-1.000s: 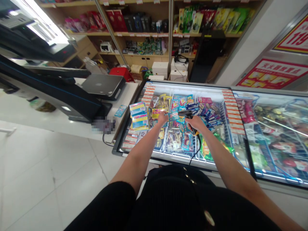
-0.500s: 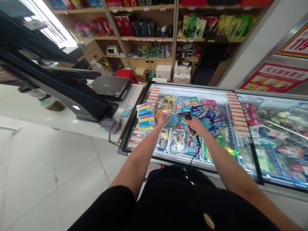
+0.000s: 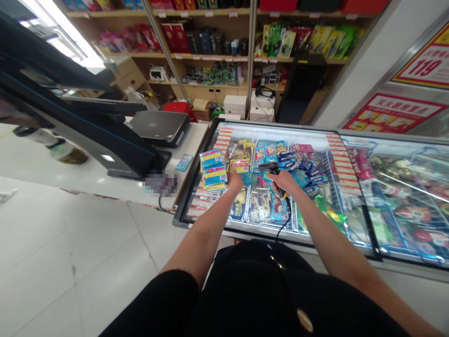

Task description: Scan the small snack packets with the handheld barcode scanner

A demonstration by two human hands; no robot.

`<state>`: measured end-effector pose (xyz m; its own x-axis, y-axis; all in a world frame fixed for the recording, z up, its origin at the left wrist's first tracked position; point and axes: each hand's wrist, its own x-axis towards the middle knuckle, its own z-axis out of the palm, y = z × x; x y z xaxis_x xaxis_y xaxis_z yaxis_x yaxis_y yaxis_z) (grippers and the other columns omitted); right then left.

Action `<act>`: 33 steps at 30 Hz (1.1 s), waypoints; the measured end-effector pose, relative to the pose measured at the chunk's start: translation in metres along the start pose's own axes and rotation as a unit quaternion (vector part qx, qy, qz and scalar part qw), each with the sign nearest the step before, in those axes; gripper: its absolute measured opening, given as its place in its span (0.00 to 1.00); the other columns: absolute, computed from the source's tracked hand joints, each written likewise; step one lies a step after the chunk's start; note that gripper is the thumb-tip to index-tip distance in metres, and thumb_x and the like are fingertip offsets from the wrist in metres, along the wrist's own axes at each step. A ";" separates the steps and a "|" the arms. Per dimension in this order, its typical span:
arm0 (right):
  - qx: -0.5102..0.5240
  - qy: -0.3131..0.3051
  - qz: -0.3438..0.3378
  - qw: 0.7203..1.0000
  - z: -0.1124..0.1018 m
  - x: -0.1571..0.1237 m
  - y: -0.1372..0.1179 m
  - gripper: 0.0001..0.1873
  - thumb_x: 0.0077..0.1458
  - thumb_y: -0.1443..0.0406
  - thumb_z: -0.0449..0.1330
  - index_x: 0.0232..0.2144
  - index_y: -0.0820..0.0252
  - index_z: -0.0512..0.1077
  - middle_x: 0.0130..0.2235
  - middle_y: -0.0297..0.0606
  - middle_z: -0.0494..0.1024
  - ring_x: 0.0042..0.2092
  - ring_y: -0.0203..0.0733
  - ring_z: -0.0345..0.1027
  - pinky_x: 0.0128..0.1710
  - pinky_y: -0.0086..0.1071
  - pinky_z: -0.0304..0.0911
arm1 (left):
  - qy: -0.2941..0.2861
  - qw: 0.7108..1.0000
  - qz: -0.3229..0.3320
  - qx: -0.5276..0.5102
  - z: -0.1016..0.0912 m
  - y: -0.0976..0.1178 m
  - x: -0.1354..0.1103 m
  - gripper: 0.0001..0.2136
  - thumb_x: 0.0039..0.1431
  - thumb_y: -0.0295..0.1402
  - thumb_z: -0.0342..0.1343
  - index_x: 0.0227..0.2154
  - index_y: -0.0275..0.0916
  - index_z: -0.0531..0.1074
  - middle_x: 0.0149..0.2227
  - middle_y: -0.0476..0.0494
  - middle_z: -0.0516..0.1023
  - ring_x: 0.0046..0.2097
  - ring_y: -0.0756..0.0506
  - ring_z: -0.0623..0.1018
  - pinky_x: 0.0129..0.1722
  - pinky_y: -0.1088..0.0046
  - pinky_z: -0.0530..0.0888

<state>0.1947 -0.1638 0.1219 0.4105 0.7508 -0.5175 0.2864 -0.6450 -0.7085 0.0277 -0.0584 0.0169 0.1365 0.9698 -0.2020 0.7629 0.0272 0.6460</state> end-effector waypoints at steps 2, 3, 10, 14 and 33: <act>-0.001 0.009 -0.002 1.000 -0.002 -0.001 0.004 0.16 0.51 0.59 0.61 0.18 0.60 0.63 0.15 0.37 0.69 0.16 0.37 0.63 0.17 0.27 0.60 | 0.007 0.996 -0.003 0.084 0.002 -0.002 -0.004 0.13 0.54 0.31 0.55 0.43 0.36 0.69 0.50 0.29 0.66 0.55 0.32 0.65 0.48 0.59 0.65; 0.000 0.011 -0.005 1.000 -0.003 -0.001 0.007 0.16 0.51 0.59 0.60 0.18 0.60 0.63 0.16 0.37 0.69 0.16 0.37 0.63 0.17 0.27 0.60 | 0.007 0.993 -0.004 0.120 0.003 -0.002 -0.006 0.13 0.54 0.30 0.54 0.44 0.36 0.68 0.51 0.28 0.65 0.55 0.32 0.65 0.47 0.59 0.65; 0.041 0.042 0.011 0.998 -0.019 -0.002 0.025 0.14 0.50 0.59 0.61 0.19 0.60 0.64 0.17 0.36 0.69 0.16 0.36 0.63 0.16 0.28 0.60 | 0.045 0.972 0.083 0.214 0.009 0.027 -0.012 0.16 0.56 0.27 0.49 0.48 0.32 0.65 0.51 0.27 0.66 0.54 0.35 0.65 0.50 0.61 0.63; 0.046 0.059 0.020 0.997 -0.033 -0.005 0.033 0.14 0.50 0.61 0.61 0.19 0.61 0.64 0.16 0.36 0.69 0.16 0.35 0.62 0.16 0.27 0.59 | -0.034 0.974 0.118 0.193 0.023 0.052 -0.014 0.14 0.58 0.31 0.49 0.46 0.35 0.66 0.47 0.33 0.70 0.51 0.40 0.70 0.48 0.67 0.65; 0.065 0.079 0.055 0.993 -0.084 -0.001 0.074 0.10 0.51 0.62 0.61 0.24 0.61 0.67 0.16 0.33 0.68 0.17 0.35 0.62 0.17 0.26 0.57 | -0.134 0.965 0.134 0.180 0.110 0.082 -0.030 0.25 0.47 0.40 0.62 0.47 0.34 0.64 0.51 0.31 0.67 0.55 0.37 0.66 0.49 0.66 0.64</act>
<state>0.2881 -0.2244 0.1104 0.5672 0.6382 -0.5205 0.1219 -0.6901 -0.7133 0.1558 -0.1123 -0.0045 0.4808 0.8314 -0.2785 0.8414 -0.3481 0.4133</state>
